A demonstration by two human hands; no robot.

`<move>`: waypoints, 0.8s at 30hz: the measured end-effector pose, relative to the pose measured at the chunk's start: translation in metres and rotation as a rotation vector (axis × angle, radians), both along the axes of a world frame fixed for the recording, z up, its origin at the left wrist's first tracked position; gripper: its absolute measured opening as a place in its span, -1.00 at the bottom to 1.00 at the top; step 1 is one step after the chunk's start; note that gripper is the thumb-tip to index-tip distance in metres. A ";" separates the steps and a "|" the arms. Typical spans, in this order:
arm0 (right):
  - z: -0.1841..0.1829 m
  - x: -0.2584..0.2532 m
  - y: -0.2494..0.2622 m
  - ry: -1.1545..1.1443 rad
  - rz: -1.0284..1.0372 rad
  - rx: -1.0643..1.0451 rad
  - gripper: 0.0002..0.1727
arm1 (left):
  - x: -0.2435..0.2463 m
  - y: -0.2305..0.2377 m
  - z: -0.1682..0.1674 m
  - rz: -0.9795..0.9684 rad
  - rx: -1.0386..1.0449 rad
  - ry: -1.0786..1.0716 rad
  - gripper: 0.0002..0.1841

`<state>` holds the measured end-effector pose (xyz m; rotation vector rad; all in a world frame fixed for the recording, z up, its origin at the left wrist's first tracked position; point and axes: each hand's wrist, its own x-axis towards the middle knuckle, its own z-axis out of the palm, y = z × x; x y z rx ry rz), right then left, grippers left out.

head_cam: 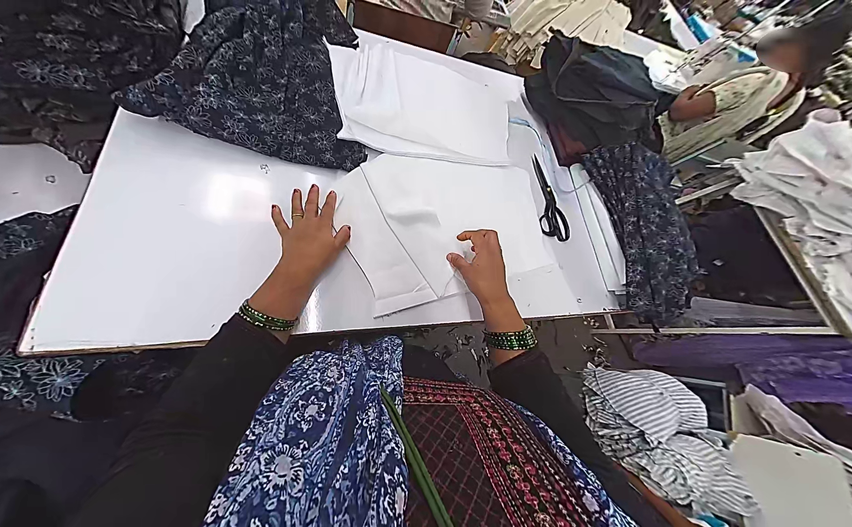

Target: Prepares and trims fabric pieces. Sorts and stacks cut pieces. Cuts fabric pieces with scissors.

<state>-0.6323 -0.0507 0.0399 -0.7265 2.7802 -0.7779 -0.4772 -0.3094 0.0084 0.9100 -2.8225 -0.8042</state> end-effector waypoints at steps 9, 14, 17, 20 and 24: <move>-0.003 -0.008 -0.001 -0.128 -0.003 0.025 -0.73 | 0.001 -0.001 0.000 -0.007 0.015 0.037 -0.32; 0.005 -0.005 -0.005 -0.084 0.020 0.053 -0.78 | 0.001 -0.001 -0.005 -0.034 0.011 0.185 -0.31; 0.009 0.011 -0.005 0.103 0.106 -0.017 -0.84 | 0.000 -0.002 -0.009 -0.112 -0.031 0.356 -0.34; 0.004 0.035 -0.008 0.334 0.265 -0.102 -0.86 | 0.001 0.005 -0.008 -0.159 -0.045 0.564 -0.58; -0.006 0.071 -0.021 0.463 0.490 -0.153 -0.82 | -0.004 0.028 0.006 -0.198 0.163 0.621 -0.73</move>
